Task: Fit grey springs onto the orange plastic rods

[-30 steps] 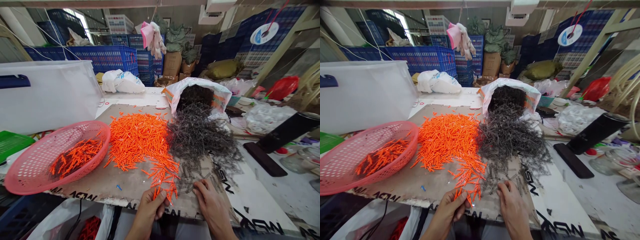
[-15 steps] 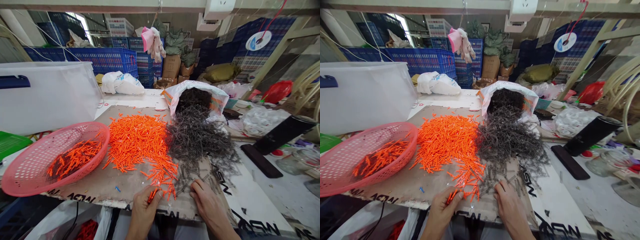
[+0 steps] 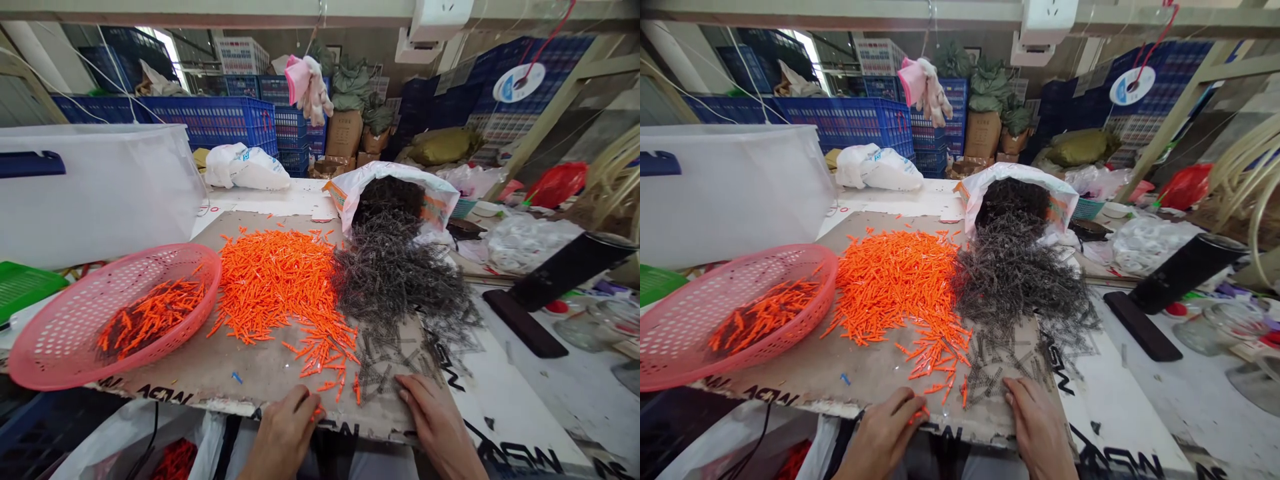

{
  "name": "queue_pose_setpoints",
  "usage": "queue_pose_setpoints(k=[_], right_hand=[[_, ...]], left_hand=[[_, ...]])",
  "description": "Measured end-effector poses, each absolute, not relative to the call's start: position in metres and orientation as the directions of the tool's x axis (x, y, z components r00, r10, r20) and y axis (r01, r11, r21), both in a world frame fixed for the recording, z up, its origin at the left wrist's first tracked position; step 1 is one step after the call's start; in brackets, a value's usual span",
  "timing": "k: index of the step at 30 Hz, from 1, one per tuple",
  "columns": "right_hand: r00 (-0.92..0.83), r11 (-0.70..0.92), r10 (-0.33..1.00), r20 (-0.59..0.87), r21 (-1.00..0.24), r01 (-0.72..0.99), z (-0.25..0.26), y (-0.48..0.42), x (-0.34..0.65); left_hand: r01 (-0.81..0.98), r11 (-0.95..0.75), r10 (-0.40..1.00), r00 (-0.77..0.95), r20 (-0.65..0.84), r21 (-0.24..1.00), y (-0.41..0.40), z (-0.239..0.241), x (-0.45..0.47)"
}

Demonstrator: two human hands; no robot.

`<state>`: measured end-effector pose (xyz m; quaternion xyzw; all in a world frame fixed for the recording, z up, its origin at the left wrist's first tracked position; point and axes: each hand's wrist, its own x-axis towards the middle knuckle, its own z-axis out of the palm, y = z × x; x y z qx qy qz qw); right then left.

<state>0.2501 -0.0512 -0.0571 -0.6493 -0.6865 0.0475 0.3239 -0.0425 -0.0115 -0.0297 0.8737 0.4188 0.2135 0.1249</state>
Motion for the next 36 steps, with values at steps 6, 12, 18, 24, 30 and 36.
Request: queue_pose_setpoints(k=[6, 12, 18, 24, 30, 36], right_hand=[[0.129, 0.113, 0.868, 0.480, -0.445, 0.889, -0.047, -0.049, 0.254], [0.221, -0.069, 0.880, 0.421, -0.347, 0.935, -0.048, -0.040, 0.263], [0.255, -0.096, 0.837, 0.485, -0.328, 0.940, -0.051, -0.046, 0.269], [0.135, 0.076, 0.915, 0.380, -0.491, 0.868, -0.050, -0.055, 0.242], [0.234, -0.031, 0.899, 0.370, -0.477, 0.878, -0.049, -0.043, 0.219], [0.219, -0.030, 0.928, 0.303, -0.523, 0.852, -0.049, -0.036, 0.216]], left_hand=[[0.777, -0.422, 0.903, 0.407, 0.138, 0.468, -0.008, -0.019, -0.035], [0.807, -0.356, 0.918, 0.395, 0.016, 0.470, -0.007, -0.006, -0.021], [0.803, -0.342, 0.916, 0.400, -0.015, 0.487, -0.009, -0.003, -0.018], [0.770, -0.313, 0.921, 0.390, -0.022, 0.556, -0.006, -0.007, -0.023], [0.704, -0.359, 0.913, 0.400, 0.075, 0.613, -0.009, -0.011, -0.028], [0.725, -0.310, 0.933, 0.357, 0.048, 0.616, -0.009, -0.007, -0.026]])
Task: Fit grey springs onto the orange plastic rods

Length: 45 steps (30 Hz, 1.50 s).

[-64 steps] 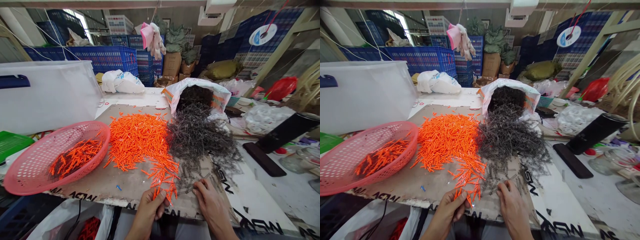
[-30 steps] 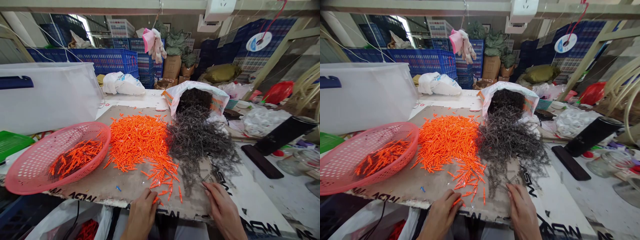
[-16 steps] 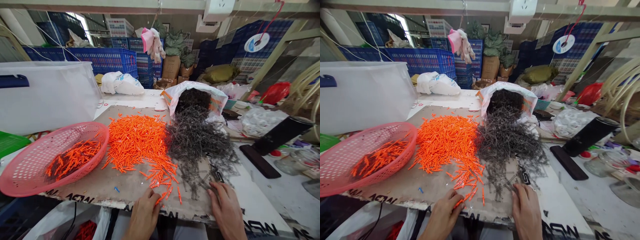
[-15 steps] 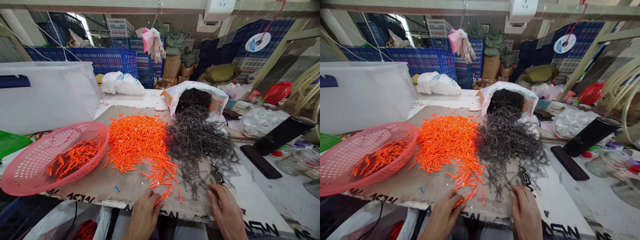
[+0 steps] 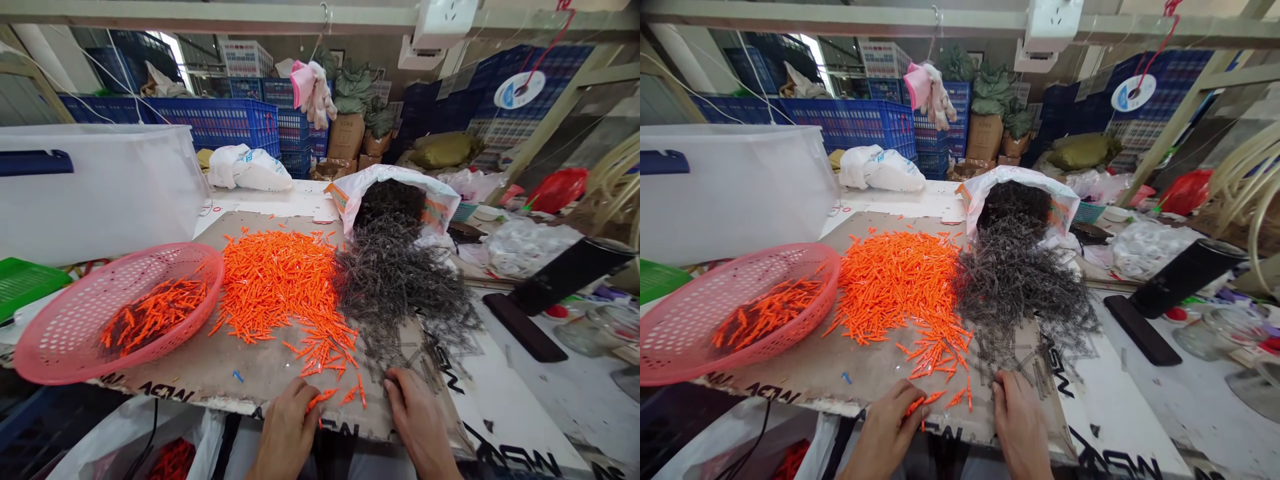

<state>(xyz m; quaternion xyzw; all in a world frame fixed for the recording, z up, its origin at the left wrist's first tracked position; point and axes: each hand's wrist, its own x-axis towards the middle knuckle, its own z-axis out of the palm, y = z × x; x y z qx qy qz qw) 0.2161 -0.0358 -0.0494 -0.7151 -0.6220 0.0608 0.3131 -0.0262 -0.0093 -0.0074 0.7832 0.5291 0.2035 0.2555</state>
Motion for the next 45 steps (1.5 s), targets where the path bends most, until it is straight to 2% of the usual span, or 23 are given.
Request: queue_pose_setpoints(k=[4, 12, 17, 20, 23, 26, 31, 35, 37, 42, 45], right_hand=[[0.234, -0.039, 0.923, 0.307, -0.529, 0.848, -0.056, -0.039, 0.219], [0.261, -0.102, 0.934, 0.246, -0.514, 0.851, -0.055, -0.043, 0.222], [0.282, -0.108, 0.907, 0.313, -0.475, 0.874, -0.054, -0.040, 0.225], [0.282, -0.066, 0.881, 0.379, -0.492, 0.868, -0.051, -0.037, 0.226], [0.297, -0.054, 0.854, 0.427, -0.496, 0.867, -0.042, -0.032, 0.224], [0.307, -0.064, 0.856, 0.416, -0.505, 0.861, -0.032, -0.028, 0.220], [0.311, -0.070, 0.877, 0.367, -0.543, 0.837, -0.028, -0.027, 0.218], [0.274, -0.038, 0.882, 0.384, -0.522, 0.852, -0.038, -0.026, 0.216], [0.241, -0.010, 0.890, 0.386, -0.512, 0.859, -0.044, -0.027, 0.215], [0.240, -0.002, 0.906, 0.348, -0.566, 0.824, -0.048, -0.035, 0.215], [0.264, -0.011, 0.900, 0.346, -0.590, 0.808, -0.049, -0.042, 0.221]], left_hand=[[0.726, -0.256, 0.949, 0.313, 0.024, 0.638, -0.011, -0.007, -0.026], [0.816, -0.183, 0.948, 0.295, -0.122, 0.548, -0.007, 0.000, -0.024], [0.837, -0.185, 0.960, 0.265, -0.087, 0.515, -0.001, -0.005, -0.031], [0.806, -0.182, 0.975, 0.223, -0.005, 0.563, 0.002, -0.008, -0.038], [0.695, -0.214, 0.975, 0.193, 0.108, 0.687, 0.005, -0.005, -0.042], [0.545, -0.200, 0.979, 0.153, 0.138, 0.814, 0.005, 0.001, -0.044], [0.215, -0.002, 0.981, 0.191, -0.040, 0.977, 0.000, 0.002, -0.033], [0.006, 0.210, 0.923, 0.327, -0.200, 0.978, -0.011, -0.006, -0.009], [0.037, 0.209, 0.909, 0.362, -0.208, 0.977, -0.016, -0.010, 0.004], [0.258, 0.110, 0.913, 0.356, -0.201, 0.960, -0.018, -0.013, 0.024], [0.262, 0.161, 0.907, 0.341, -0.247, 0.952, -0.017, -0.015, 0.025]])
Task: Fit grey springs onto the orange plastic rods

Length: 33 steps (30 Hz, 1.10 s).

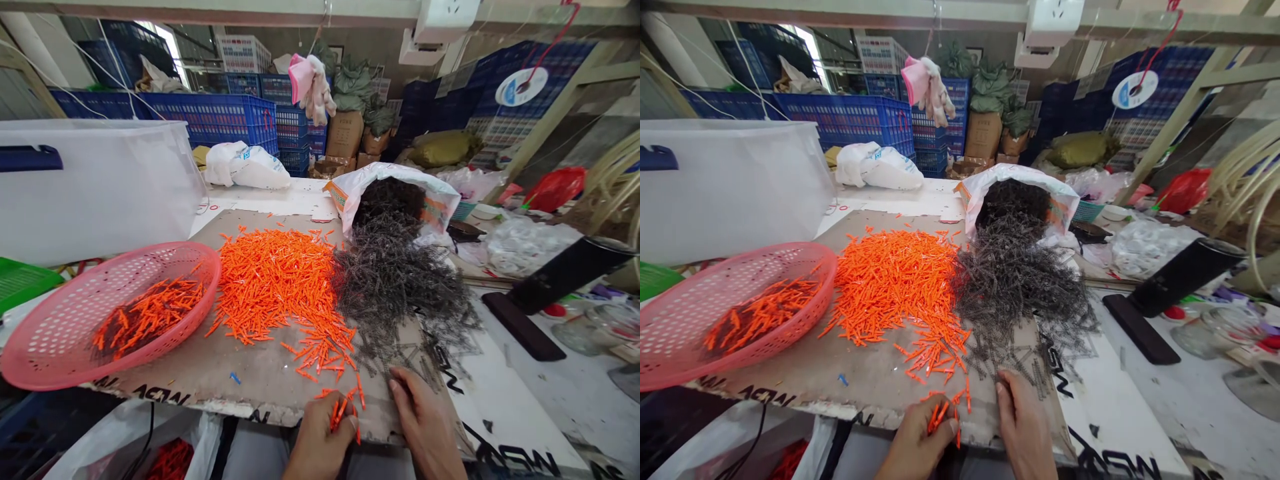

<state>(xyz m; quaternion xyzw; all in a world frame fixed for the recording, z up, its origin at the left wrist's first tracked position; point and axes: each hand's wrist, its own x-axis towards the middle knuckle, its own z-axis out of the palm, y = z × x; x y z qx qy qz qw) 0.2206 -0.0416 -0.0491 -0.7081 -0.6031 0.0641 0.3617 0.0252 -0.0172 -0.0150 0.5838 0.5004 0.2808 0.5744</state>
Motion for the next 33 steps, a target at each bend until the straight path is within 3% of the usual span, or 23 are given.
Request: queue_pose_setpoints(k=[8, 17, 23, 33], right_hand=[[0.208, 0.056, 0.872, 0.442, -0.513, 0.857, -0.038, -0.039, 0.223], [-0.029, 0.170, 0.918, 0.395, -0.327, 0.930, -0.032, 0.001, 0.190], [0.108, 0.124, 0.902, 0.419, -0.489, 0.864, -0.031, -0.008, 0.192], [0.086, 0.153, 0.934, 0.347, -0.606, 0.781, -0.038, -0.027, 0.175]], left_hand=[[0.021, 0.407, 0.872, 0.288, -0.396, 0.913, -0.015, -0.029, 0.029], [-0.282, 0.550, 0.823, 0.344, -0.453, 0.786, -0.008, -0.018, 0.021], [-0.382, 0.600, 0.798, 0.344, -0.495, 0.703, -0.003, -0.006, 0.015], [-0.406, 0.603, 0.798, 0.332, -0.504, 0.687, -0.002, -0.007, 0.015]])
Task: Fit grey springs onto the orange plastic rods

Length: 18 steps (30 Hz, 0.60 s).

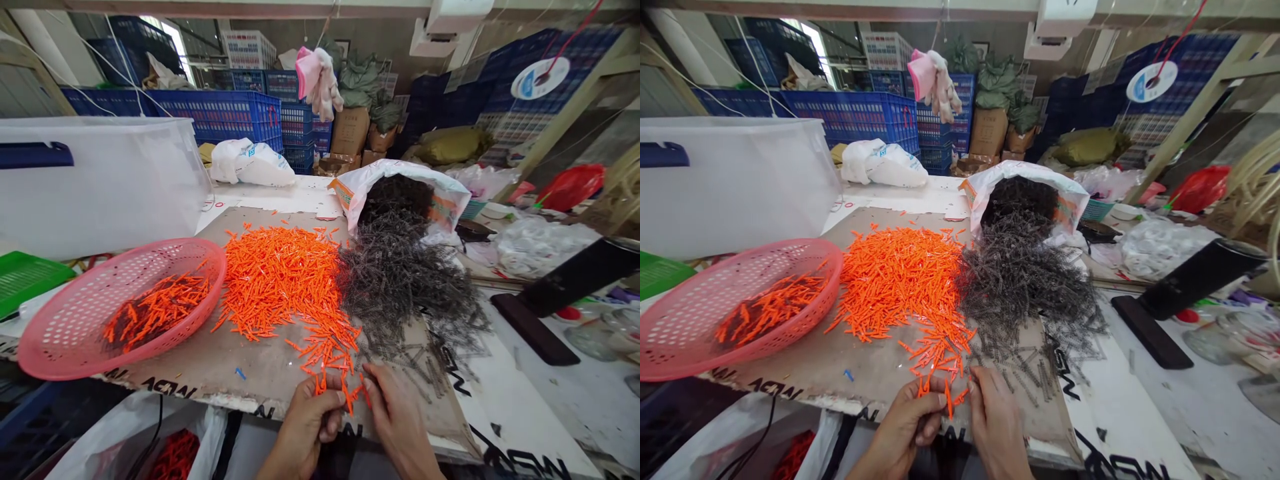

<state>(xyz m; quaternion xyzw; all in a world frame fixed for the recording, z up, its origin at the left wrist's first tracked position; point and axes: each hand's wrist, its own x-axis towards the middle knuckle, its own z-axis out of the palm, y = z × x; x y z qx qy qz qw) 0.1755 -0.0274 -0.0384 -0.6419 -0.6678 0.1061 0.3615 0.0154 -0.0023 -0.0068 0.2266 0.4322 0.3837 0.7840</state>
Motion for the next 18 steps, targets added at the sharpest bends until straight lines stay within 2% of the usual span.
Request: queue_pose_setpoints(k=[3, 6, 13, 18], right_hand=[[0.149, 0.103, 0.924, 0.351, -0.607, 0.788, -0.041, -0.028, 0.175], [0.166, 0.100, 0.930, 0.328, -0.662, 0.743, -0.039, -0.029, 0.180], [0.168, 0.156, 0.948, 0.270, -0.856, 0.492, -0.026, -0.039, 0.171], [0.072, 0.159, 0.977, 0.202, -0.906, 0.392, -0.029, -0.045, 0.155]], left_hand=[[-0.397, 0.598, 0.801, 0.326, -0.502, 0.696, -0.003, -0.006, 0.016], [-0.406, 0.598, 0.801, 0.336, -0.496, 0.691, -0.003, -0.004, 0.016], [-0.452, 0.570, 0.822, 0.318, -0.473, 0.686, -0.001, -0.003, 0.018], [-0.446, 0.555, 0.832, 0.313, -0.458, 0.702, -0.002, -0.004, 0.018]])
